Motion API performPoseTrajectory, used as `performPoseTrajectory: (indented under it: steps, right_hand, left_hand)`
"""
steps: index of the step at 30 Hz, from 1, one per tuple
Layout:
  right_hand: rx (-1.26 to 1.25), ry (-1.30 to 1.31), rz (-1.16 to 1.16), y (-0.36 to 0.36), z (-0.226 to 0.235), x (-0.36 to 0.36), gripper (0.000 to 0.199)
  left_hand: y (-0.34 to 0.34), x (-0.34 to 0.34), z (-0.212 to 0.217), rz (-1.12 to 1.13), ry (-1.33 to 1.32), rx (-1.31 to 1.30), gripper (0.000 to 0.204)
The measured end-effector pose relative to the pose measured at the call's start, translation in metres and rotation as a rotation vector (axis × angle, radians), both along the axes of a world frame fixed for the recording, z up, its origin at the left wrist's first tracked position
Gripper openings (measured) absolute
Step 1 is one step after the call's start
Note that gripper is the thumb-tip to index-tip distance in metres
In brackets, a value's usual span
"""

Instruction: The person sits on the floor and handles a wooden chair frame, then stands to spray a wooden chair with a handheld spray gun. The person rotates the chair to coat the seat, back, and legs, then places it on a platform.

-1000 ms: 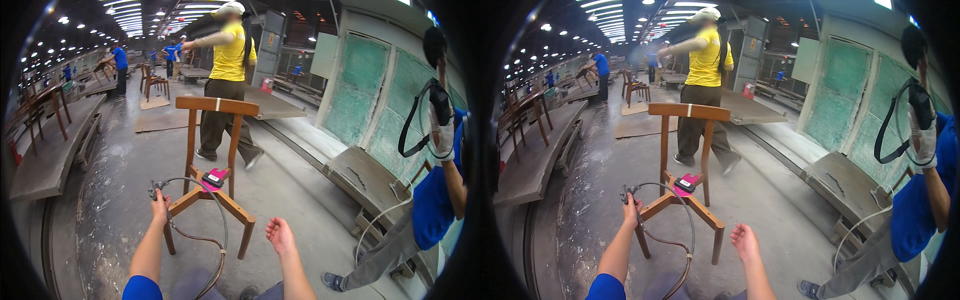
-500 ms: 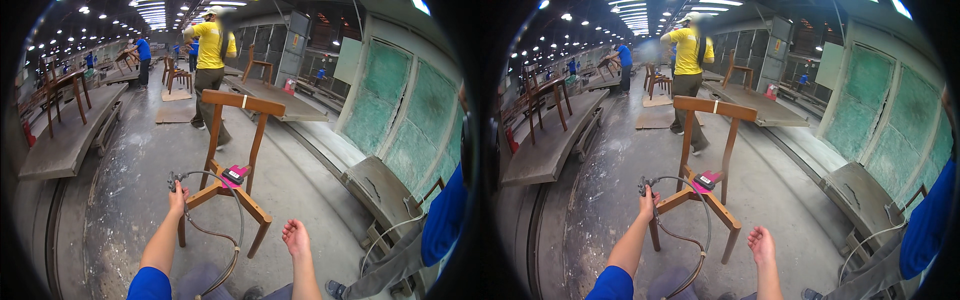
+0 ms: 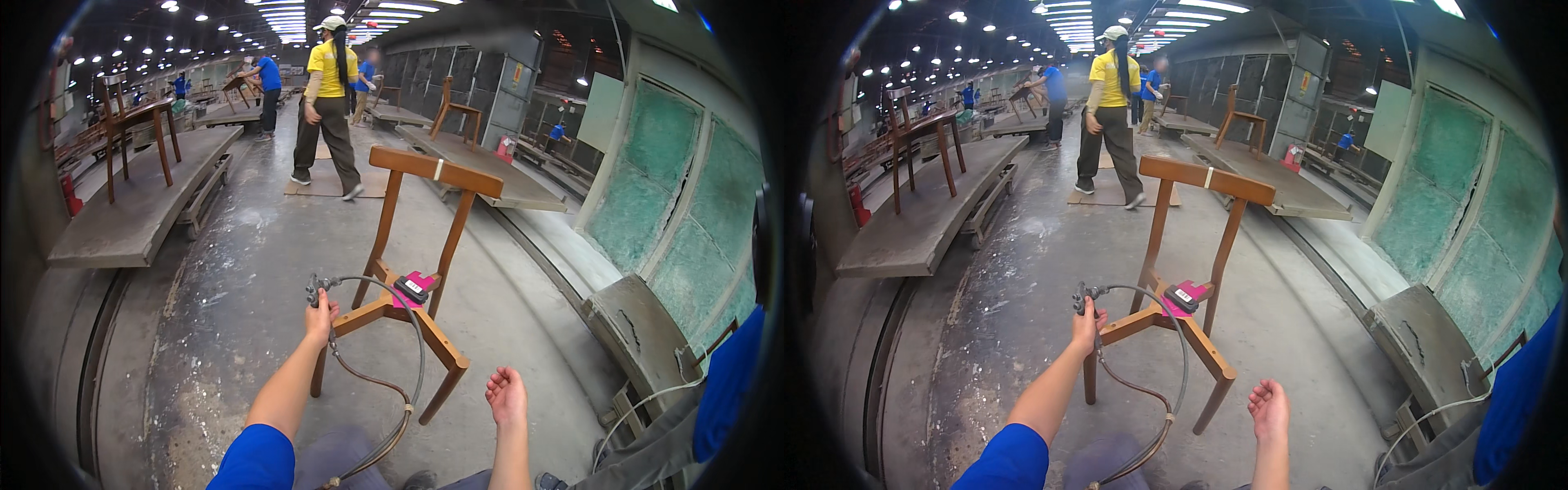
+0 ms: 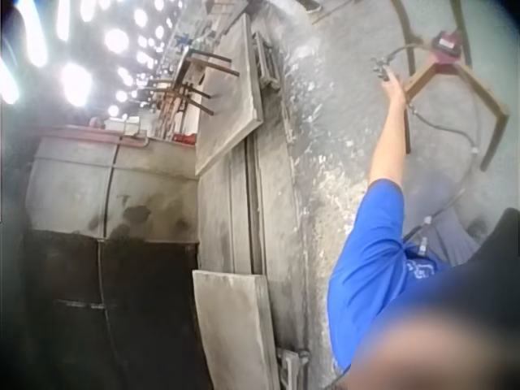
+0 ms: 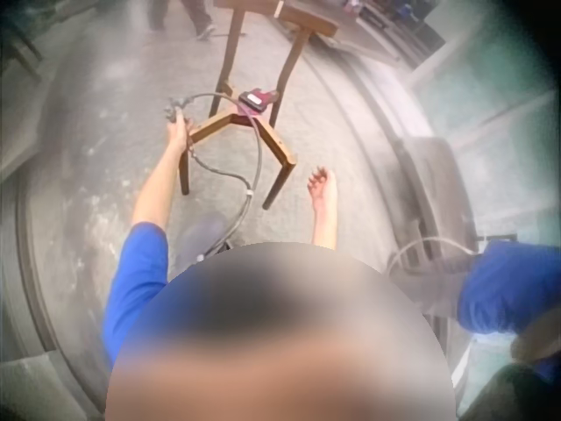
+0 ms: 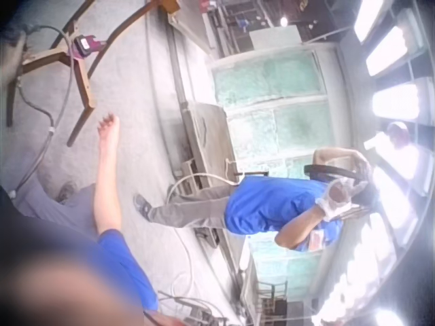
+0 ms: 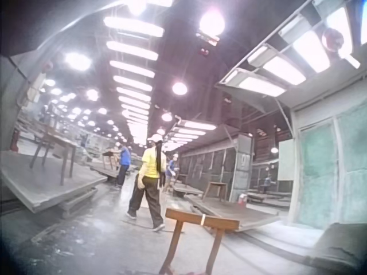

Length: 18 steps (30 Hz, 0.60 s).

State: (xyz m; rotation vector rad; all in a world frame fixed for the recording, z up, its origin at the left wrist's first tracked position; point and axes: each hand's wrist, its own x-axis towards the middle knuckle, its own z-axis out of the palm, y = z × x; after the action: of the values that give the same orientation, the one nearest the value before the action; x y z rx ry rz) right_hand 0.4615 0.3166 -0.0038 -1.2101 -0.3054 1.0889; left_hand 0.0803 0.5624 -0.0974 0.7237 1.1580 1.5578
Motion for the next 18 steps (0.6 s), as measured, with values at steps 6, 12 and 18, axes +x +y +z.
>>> performPoseTrajectory:
  steps: [6,12,18]
  right_hand:
    - [-0.011,0.009,0.001,0.002,-0.005,0.002,0.023]
    - [0.04,-0.01,0.078,0.005,-0.021,0.002,0.029]
    - [0.012,0.064,0.06,0.018,-0.02,-0.006,0.019]
  left_hand:
    - [0.002,0.003,-0.003,0.026,-0.001,0.014,0.067]
    - [0.013,-0.014,-0.026,-0.052,0.341,-0.143,0.064]
    - [-0.008,-0.009,0.021,-0.13,0.104,-0.296,0.07]
